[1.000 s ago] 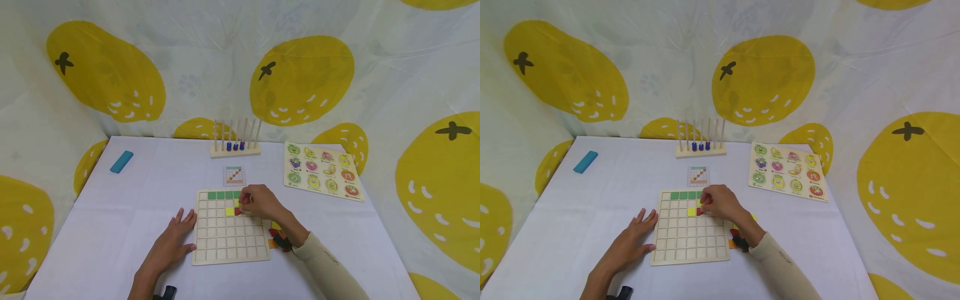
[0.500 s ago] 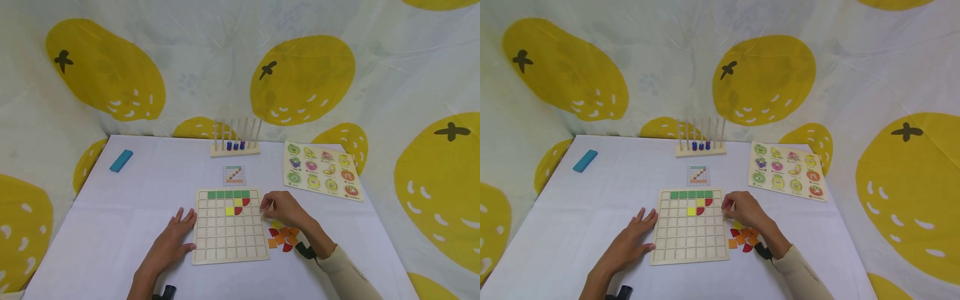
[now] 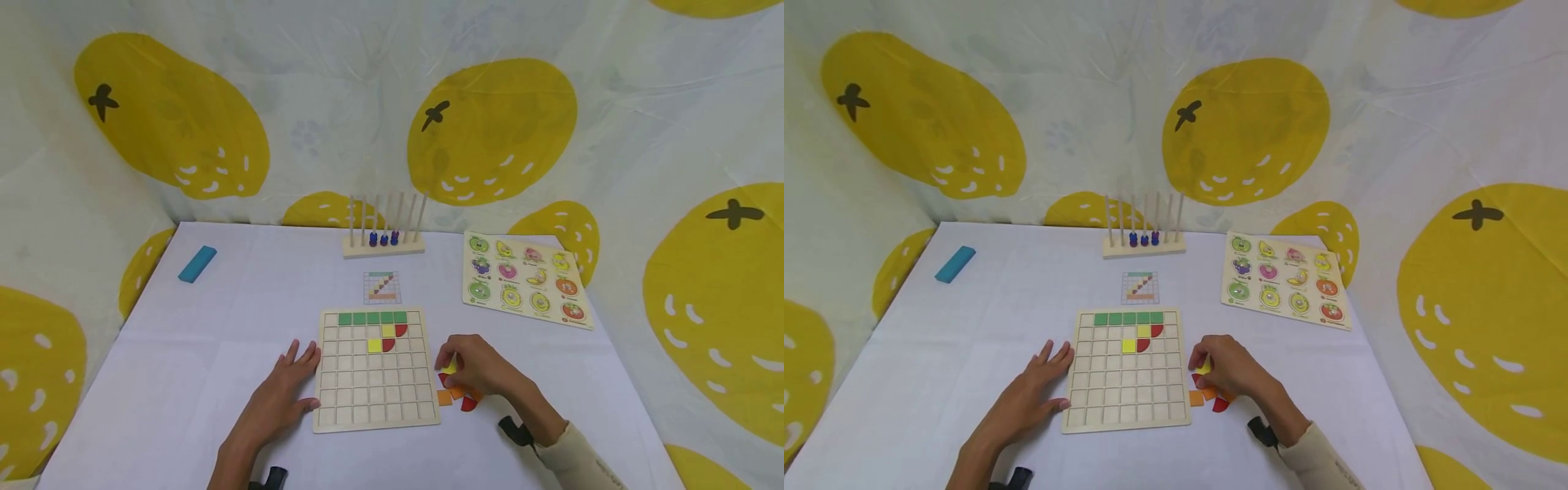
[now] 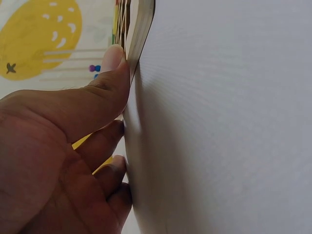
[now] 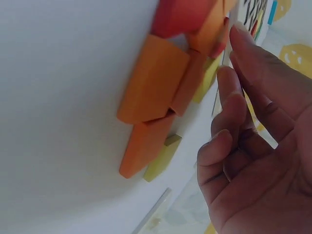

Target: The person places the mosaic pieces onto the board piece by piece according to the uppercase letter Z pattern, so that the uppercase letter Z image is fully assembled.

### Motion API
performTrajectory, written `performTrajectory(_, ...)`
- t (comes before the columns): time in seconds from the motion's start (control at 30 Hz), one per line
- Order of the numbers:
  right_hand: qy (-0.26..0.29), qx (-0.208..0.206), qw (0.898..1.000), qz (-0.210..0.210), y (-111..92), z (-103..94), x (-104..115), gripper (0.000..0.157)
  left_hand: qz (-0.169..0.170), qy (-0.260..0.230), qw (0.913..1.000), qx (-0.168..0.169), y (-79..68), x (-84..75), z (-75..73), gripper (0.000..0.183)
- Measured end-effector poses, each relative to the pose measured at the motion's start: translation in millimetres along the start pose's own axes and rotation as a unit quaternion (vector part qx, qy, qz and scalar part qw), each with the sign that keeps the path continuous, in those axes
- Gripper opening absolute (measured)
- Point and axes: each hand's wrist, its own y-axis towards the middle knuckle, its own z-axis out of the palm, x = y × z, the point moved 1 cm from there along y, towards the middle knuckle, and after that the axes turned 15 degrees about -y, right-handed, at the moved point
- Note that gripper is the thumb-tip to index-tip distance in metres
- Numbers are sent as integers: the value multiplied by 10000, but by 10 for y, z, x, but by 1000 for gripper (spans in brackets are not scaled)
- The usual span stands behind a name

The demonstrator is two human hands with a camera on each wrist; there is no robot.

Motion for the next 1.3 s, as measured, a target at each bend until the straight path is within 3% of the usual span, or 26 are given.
performTrajectory(0.3,-119,115,9999,-28,3,46,15,22,5,42,10000,-42,-3,11,15,99)
performTrajectory(0.5,-145,102,9994,-289,9,26,2,23,13,85,9999,-55,-3,12,24,99)
performTrajectory(0.67,-9,-129,9993,-344,22,-6,37,20,13,142,9999,-56,-1,15,30,100)
performTrajectory(0.93,108,-856,9954,-425,144,18,229,20,49,143,9999,-42,0,10,27,99)
performTrajectory(1.3,246,-1155,9922,-401,423,114,671,23,58,175,9998,-30,18,25,18,99)
